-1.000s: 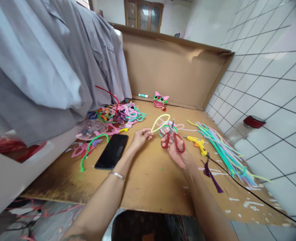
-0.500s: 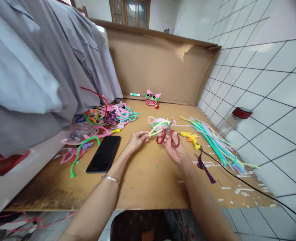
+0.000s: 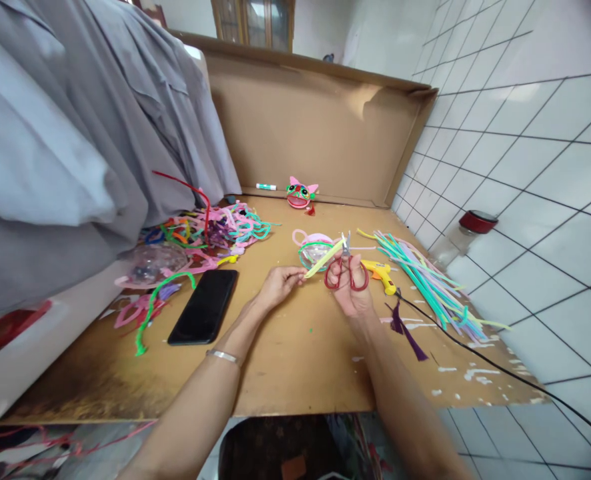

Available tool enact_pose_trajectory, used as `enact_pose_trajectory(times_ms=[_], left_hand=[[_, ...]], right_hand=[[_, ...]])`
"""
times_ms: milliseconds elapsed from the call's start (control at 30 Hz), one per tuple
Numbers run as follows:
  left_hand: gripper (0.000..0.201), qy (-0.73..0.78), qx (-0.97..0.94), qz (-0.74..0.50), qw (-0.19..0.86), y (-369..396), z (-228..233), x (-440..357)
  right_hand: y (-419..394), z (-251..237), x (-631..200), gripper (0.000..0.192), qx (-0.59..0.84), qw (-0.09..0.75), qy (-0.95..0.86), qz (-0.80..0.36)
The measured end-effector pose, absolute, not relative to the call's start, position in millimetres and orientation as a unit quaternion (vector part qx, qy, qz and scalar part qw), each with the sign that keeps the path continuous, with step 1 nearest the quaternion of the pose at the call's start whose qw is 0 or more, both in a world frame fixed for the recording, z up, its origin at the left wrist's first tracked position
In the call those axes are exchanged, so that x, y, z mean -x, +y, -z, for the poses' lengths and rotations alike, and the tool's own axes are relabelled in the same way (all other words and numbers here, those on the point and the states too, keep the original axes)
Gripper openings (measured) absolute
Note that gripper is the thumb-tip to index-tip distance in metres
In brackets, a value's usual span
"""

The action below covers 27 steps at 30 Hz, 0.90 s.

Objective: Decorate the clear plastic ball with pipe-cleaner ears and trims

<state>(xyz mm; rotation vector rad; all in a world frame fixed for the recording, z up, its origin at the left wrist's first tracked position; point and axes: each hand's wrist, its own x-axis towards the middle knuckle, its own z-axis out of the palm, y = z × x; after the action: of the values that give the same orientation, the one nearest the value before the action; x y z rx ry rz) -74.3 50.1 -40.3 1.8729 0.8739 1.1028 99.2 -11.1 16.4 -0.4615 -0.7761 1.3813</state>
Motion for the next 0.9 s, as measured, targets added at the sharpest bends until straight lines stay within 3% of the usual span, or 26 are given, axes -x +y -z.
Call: enact_pose_trajectory(times_ms=[200,400,900], left_hand=[[0.025,0.308,-0.785,-0.421,0.335,41.4,38.0,69.9],[0.028,0.259,-0.825,-0.419,0.278,32.4,36.2,61.9],[0.025,0.324,-0.761,-0.455,0.330,38.6,35.6,68.3]], right_hand=[[-14.6,-20.8,-96.1,0.028,0.199,0.684,-0.337,-0.616],[-14.5,-28.1,-107.3,0.041,0.216,0.660,-0.340,-0.634],[-24.4,-30.4,-103.3,0.034,0.306,0.681,-0.405,-0.527]])
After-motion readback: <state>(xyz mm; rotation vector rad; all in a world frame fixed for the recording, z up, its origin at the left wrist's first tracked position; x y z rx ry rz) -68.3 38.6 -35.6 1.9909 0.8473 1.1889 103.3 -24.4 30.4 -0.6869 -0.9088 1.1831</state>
